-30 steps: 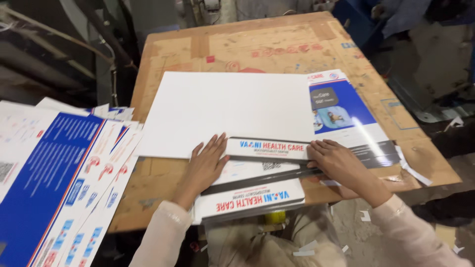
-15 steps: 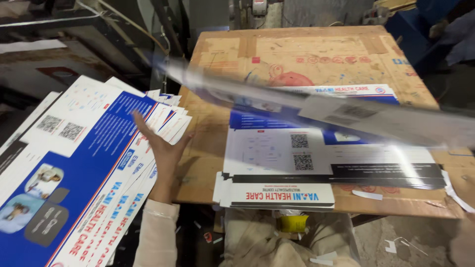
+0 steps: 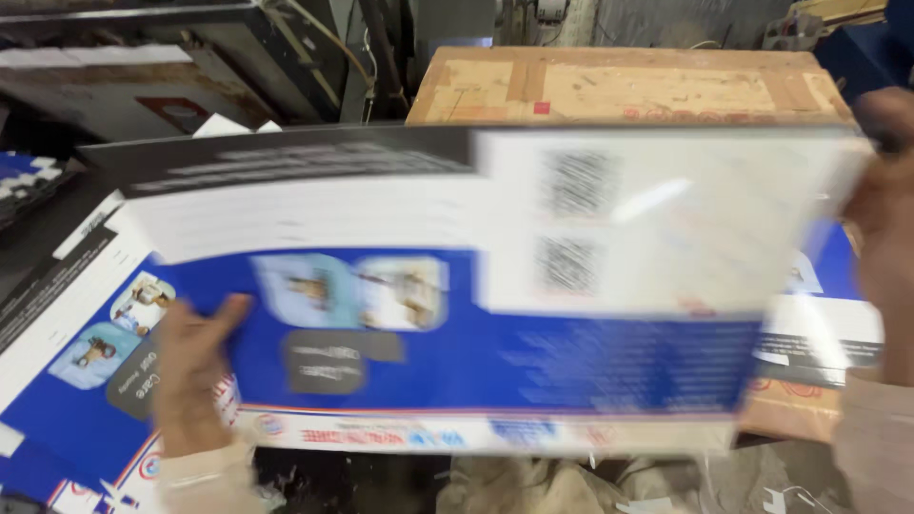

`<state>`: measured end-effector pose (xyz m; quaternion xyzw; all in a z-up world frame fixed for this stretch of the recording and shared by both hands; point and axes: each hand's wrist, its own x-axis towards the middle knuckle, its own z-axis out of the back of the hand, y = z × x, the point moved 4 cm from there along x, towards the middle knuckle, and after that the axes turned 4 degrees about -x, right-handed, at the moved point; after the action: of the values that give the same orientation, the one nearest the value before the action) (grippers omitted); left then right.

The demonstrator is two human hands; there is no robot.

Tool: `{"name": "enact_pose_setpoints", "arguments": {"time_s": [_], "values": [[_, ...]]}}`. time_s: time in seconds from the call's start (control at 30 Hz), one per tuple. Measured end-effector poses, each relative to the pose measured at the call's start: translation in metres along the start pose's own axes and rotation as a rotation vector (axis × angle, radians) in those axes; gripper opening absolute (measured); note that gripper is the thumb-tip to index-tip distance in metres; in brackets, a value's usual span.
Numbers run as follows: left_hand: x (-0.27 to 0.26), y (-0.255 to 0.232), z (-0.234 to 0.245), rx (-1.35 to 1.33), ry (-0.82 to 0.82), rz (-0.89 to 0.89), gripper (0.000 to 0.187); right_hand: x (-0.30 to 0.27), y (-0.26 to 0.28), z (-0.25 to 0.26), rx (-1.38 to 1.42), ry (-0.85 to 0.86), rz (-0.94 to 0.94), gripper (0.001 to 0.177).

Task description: The person folds printed sheets of paper in half by hand on a wooden table. They repeatedly pick up a sheet, fold it, and place it on a growing stack of finished items.

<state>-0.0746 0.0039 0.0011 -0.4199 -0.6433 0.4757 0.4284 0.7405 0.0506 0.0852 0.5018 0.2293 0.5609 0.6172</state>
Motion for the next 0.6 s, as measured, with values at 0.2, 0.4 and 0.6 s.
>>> {"name": "enact_pose_setpoints", "arguments": {"time_s": [0.2, 0.4, 0.6], "values": [[-0.064, -0.036, 0.184, 0.295, -0.487, -0.006, 0.025, -0.119, 0.025, -0.169, -0.619, 0.894, 0.194, 0.119], [-0.099, -0.016, 0.273, 0.570, -0.718, 0.158, 0.035, -0.160, 0.053, -0.196, -0.849, 1.006, 0.462, 0.113], [-0.095, -0.010, 0.264, 0.857, -0.757, 0.192, 0.046, -0.153, 0.064, -0.193, -0.985, 1.105, 0.234, 0.100]]}}
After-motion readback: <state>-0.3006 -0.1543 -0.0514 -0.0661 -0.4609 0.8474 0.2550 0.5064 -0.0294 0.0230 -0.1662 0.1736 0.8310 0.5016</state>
